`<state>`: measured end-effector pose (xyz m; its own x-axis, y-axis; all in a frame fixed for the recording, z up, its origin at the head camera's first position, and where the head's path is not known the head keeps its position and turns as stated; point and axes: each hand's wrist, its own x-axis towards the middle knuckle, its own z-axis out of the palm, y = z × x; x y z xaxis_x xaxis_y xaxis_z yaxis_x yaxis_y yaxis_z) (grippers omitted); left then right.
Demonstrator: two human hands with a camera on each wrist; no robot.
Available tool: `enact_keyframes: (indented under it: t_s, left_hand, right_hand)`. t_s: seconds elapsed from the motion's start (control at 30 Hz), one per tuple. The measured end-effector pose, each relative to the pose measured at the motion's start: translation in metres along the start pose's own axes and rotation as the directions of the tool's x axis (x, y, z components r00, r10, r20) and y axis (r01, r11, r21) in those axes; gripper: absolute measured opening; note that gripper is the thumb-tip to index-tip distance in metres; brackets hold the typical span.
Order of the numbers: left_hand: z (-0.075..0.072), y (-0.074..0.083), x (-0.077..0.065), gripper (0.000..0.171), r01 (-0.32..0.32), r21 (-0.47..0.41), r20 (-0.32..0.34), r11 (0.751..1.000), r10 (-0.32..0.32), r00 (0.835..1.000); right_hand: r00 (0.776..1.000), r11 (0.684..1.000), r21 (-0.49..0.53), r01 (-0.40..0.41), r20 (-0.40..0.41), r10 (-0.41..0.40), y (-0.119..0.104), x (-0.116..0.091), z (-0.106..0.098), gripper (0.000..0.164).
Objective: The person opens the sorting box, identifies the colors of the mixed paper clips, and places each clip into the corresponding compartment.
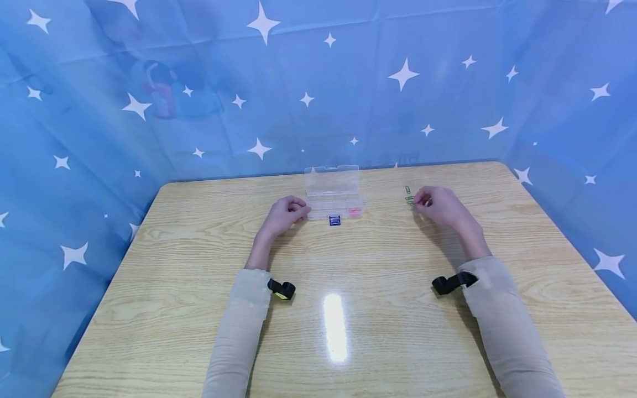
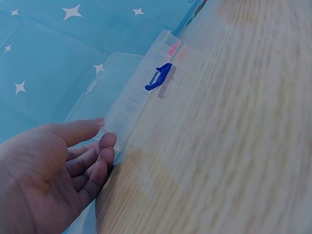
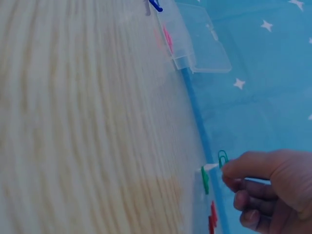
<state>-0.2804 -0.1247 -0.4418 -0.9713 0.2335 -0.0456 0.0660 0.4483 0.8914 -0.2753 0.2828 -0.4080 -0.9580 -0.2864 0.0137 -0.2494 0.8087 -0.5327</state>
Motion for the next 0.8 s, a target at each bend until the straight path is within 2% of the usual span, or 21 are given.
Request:
enact_keyframes:
  t_s: [0.2,0.8]
  left_hand:
    - [0.0,0.0,0.0,0.03,-0.018,-0.004,0.005,1.0,0.018,1.0]
    - [0.0,-0.001,0.0,0.031,-0.012,-0.003,0.007,1.0,0.012,1.0]
  right_hand:
    - [1.0,1.0,0.009,0.0,-0.03,0.0,-0.008,0.0,-0.002,0.014]
    - [0.996,0.999,0.013,0.053,-0.076,-0.052,-0.026,0.005,-0.001,0.014]
